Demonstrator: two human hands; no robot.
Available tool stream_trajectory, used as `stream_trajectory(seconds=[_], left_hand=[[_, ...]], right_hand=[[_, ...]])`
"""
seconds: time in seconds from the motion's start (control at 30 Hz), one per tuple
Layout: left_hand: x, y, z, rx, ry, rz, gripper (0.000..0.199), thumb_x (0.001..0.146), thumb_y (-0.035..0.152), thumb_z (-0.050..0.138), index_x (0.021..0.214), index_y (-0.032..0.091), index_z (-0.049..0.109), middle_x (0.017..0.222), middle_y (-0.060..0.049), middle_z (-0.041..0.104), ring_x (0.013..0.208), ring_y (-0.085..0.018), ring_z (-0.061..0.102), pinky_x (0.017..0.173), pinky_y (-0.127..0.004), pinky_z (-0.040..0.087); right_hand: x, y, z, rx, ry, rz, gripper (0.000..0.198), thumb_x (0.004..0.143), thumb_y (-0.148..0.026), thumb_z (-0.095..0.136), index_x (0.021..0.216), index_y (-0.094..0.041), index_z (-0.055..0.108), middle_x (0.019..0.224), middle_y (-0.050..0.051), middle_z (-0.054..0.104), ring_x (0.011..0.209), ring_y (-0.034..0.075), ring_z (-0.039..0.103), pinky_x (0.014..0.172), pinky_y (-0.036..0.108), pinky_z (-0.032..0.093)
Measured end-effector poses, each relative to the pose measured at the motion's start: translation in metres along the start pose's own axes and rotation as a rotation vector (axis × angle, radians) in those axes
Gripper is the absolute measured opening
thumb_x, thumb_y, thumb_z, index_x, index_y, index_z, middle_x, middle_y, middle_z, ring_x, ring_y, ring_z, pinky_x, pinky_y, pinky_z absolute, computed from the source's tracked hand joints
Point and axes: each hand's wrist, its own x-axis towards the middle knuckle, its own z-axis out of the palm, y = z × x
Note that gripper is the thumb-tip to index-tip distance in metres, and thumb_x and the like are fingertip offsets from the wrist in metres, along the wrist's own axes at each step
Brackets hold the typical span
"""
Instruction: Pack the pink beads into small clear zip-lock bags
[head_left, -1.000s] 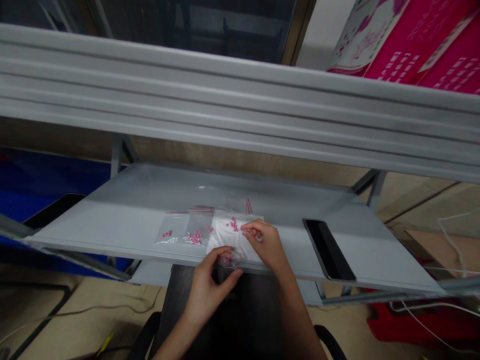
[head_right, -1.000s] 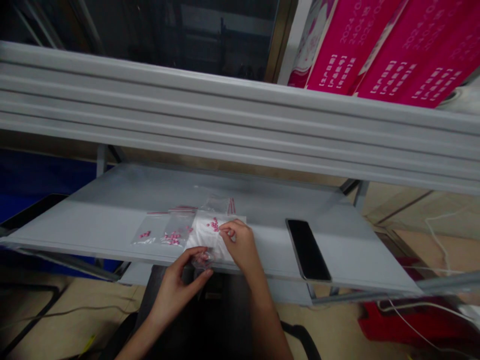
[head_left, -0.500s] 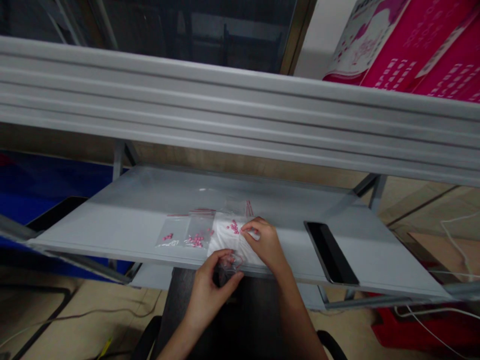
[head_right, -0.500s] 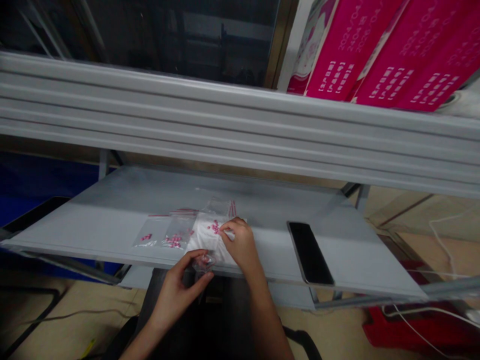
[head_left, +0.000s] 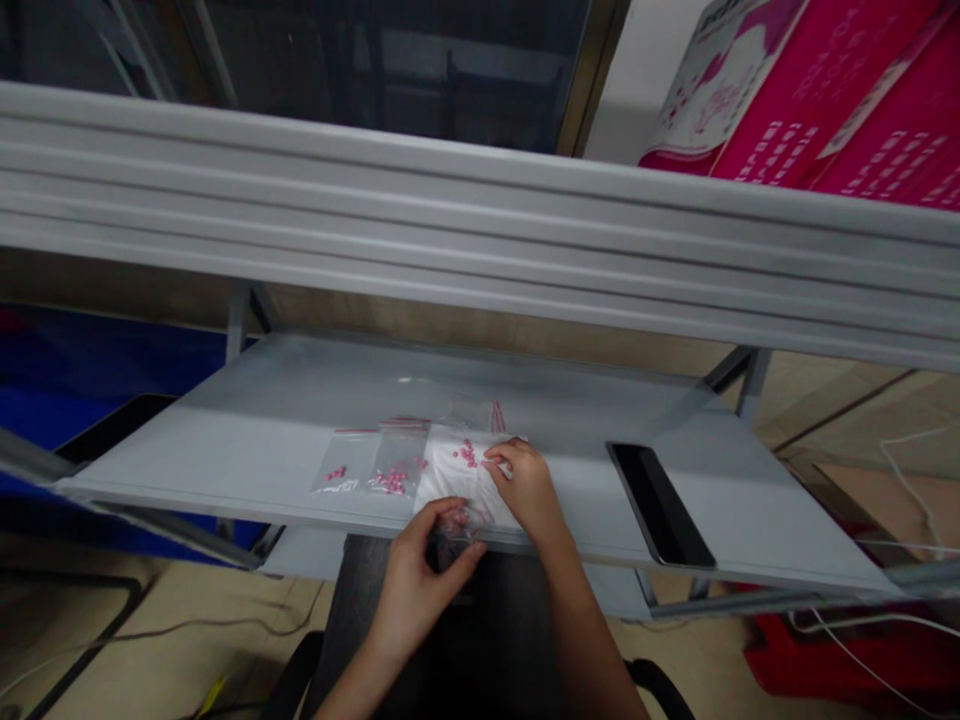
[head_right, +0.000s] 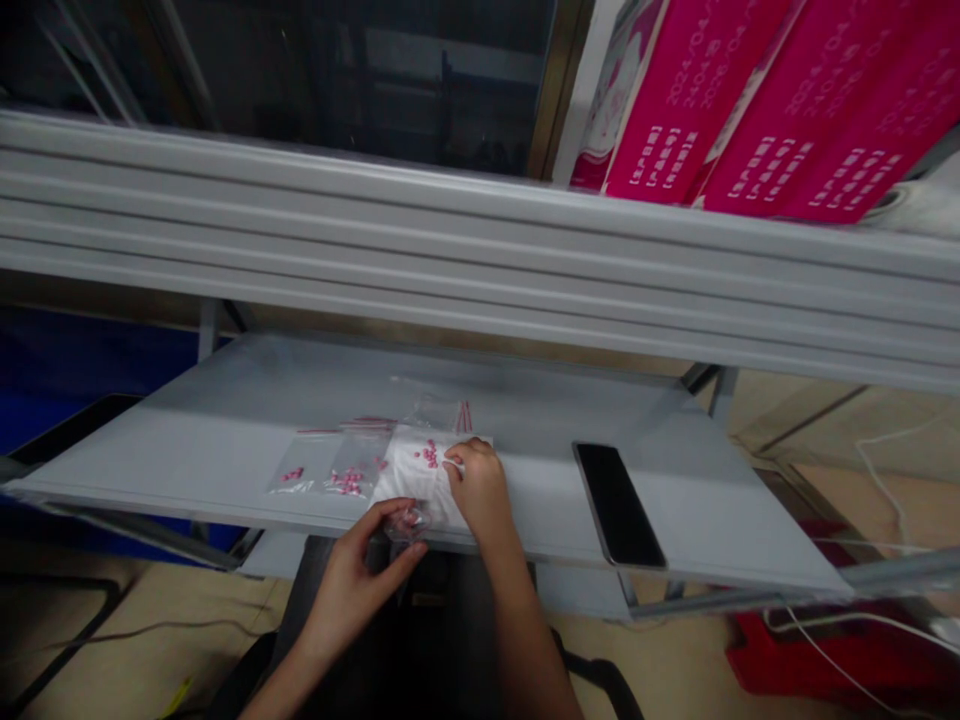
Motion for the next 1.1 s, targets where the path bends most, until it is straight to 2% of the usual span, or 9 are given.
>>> stream_trajectory(seconds=[0.13,0.27,0.43,0.53,0.7,0.8,0.9,1.03,1.1], left_hand=[[-0.001,0.0,-0.001,-0.005,-0.001,-0.005,0.032,0.076,0.028,0.068,0.106,0.02,0.064,0.095,-0.005,0.074,0.087,-0.022,0.069,0.082,-0.037,0.054],[0.0,0.0,0.0,0.0,0.003,0.001,0.032,0.075,0.028,0.068,0.106,0.02,0.065,0.095,-0.005,0.074,0.087,-0.023,0.07,0.081,-0.037,0.055],[0.002,0.001,0.0,-0.012,0.015,0.022,0.031,0.075,0.028,0.068,0.105,0.019,0.065,0.098,-0.006,0.074,0.092,-0.024,0.07,0.083,-0.037,0.055],[0.002,0.001,0.001,-0.024,0.02,0.013,0.031,0.075,0.029,0.068,0.104,0.019,0.065,0.099,-0.007,0.074,0.093,-0.025,0.07,0.084,-0.037,0.055],[0.002,0.001,0.005,-0.05,0.048,0.001,0.039,0.067,0.019,0.063,0.106,0.017,0.064,0.095,-0.006,0.073,0.087,-0.023,0.069,0.079,-0.035,0.055],[0.0,0.003,0.005,-0.008,0.094,0.038,0.049,0.064,0.021,0.068,0.112,0.017,0.062,0.092,-0.005,0.07,0.081,-0.022,0.066,0.077,-0.035,0.054],[-0.004,0.008,0.0,-0.019,0.071,0.04,0.055,0.064,0.027,0.075,0.117,0.018,0.061,0.088,-0.003,0.067,0.08,-0.021,0.065,0.077,-0.035,0.054],[-0.009,0.017,-0.014,-0.152,-0.07,-0.079,0.023,0.08,0.034,0.064,0.097,0.02,0.068,0.084,-0.003,0.07,0.084,-0.021,0.067,0.079,-0.032,0.053],[-0.009,0.019,-0.021,-0.195,-0.121,-0.109,0.02,0.084,0.037,0.059,0.084,0.02,0.069,0.079,-0.003,0.071,0.08,-0.02,0.067,0.075,-0.029,0.053]], right_hand=[[0.003,0.0,0.008,0.0,0.023,-0.013,0.016,0.075,-0.001,0.063,0.071,-0.016,0.068,0.078,0.008,0.067,0.08,0.023,0.06,0.078,0.035,0.046],[-0.004,-0.016,-0.006,0.061,0.052,-0.05,0.012,0.079,-0.007,0.064,0.077,-0.017,0.07,0.08,0.007,0.066,0.081,0.021,0.06,0.077,0.032,0.047],[-0.023,-0.045,-0.039,0.283,-0.145,-0.137,0.011,0.082,-0.013,0.067,0.084,-0.021,0.073,0.087,0.003,0.065,0.085,0.017,0.062,0.078,0.029,0.049],[-0.036,-0.054,-0.045,0.341,-0.188,-0.087,0.014,0.08,-0.013,0.07,0.088,-0.023,0.074,0.097,0.003,0.065,0.093,0.018,0.062,0.085,0.031,0.048],[-0.056,-0.055,-0.031,0.374,-0.182,0.059,0.023,0.066,-0.007,0.075,0.083,-0.021,0.072,0.113,0.007,0.062,0.105,0.022,0.062,0.086,0.032,0.051],[-0.062,-0.055,-0.027,0.4,-0.148,0.125,0.013,0.07,-0.007,0.067,0.073,-0.019,0.068,0.108,0.008,0.064,0.099,0.021,0.064,0.077,0.029,0.054],[-0.065,-0.055,-0.032,0.465,-0.103,0.154,0.012,0.074,-0.009,0.059,0.072,-0.019,0.064,0.098,0.006,0.065,0.088,0.018,0.065,0.067,0.025,0.054],[-0.068,-0.057,-0.043,0.544,-0.145,0.174,0.007,0.078,-0.013,0.058,0.075,-0.019,0.062,0.074,0.0,0.064,0.071,0.014,0.063,0.065,0.023,0.052],[-0.07,-0.059,-0.045,0.569,-0.156,0.196,0.005,0.078,-0.015,0.059,0.078,-0.019,0.061,0.073,-0.001,0.063,0.07,0.014,0.063,0.067,0.024,0.052]])
